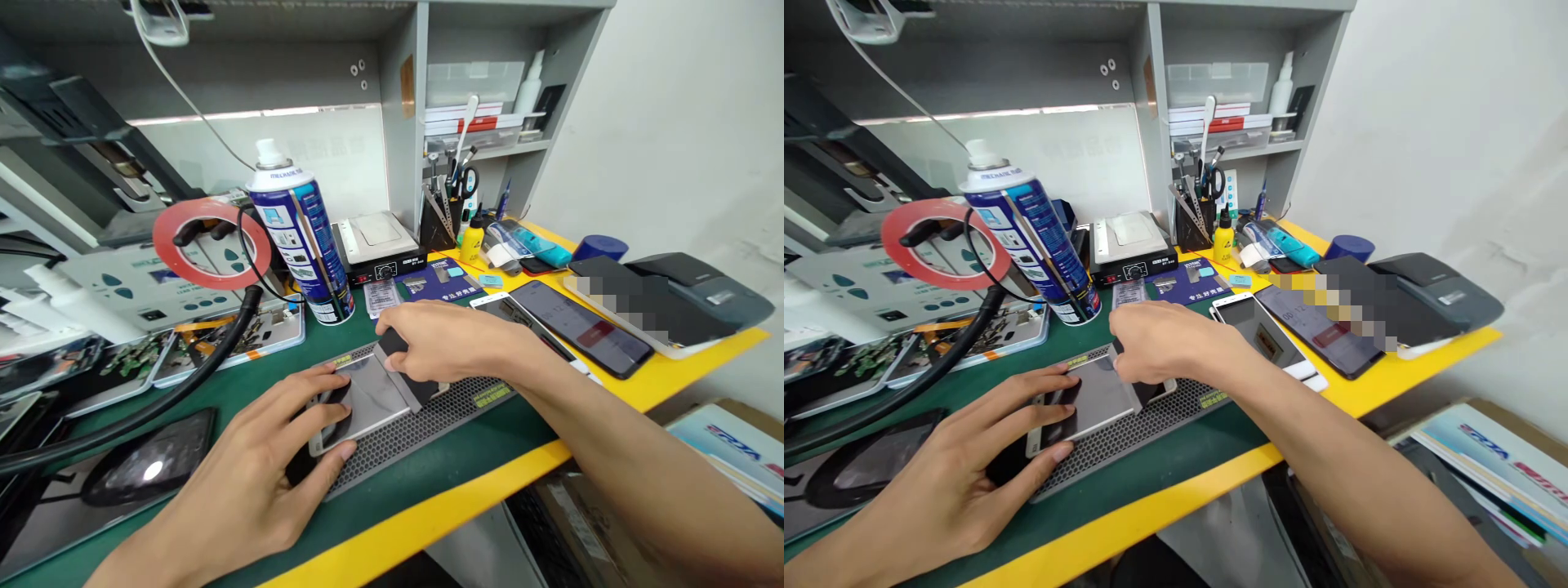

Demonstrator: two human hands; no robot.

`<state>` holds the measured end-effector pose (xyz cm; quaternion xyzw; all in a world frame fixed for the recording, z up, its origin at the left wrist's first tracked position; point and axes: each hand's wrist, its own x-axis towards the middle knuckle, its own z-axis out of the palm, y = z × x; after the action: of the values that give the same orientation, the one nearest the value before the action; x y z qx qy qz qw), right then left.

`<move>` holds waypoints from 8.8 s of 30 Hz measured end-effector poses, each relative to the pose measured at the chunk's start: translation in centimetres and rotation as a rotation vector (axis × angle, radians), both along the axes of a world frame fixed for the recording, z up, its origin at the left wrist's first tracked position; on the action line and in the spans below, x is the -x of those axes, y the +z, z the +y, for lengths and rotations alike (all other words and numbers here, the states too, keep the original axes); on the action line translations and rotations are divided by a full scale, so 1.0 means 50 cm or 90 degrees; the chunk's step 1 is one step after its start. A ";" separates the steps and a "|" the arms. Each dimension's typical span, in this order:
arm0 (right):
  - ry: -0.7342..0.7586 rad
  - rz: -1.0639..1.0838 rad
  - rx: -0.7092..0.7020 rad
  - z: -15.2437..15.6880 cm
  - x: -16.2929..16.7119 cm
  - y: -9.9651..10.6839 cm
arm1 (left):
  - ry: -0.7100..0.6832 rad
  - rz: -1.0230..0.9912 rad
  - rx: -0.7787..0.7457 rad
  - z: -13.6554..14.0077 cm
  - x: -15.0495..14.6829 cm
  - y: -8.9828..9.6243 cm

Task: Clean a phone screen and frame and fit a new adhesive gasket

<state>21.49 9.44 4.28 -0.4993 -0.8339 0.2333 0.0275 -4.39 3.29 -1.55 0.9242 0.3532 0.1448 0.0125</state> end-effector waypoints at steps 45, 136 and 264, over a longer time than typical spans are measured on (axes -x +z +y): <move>0.053 -0.034 -0.209 0.011 -0.037 0.018 | -0.007 -0.014 0.001 -0.001 0.002 -0.004; 0.246 0.126 -0.240 -0.034 0.095 -0.040 | -0.047 -0.051 -0.234 -0.068 -0.034 -0.009; 0.021 0.236 0.161 -0.061 0.156 -0.060 | 0.046 0.086 -0.115 -0.110 -0.274 -0.084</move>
<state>13.70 6.40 1.28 -0.4336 -0.7868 0.4243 0.1133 9.30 -2.22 -5.76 0.9158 0.3717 0.1143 -0.1001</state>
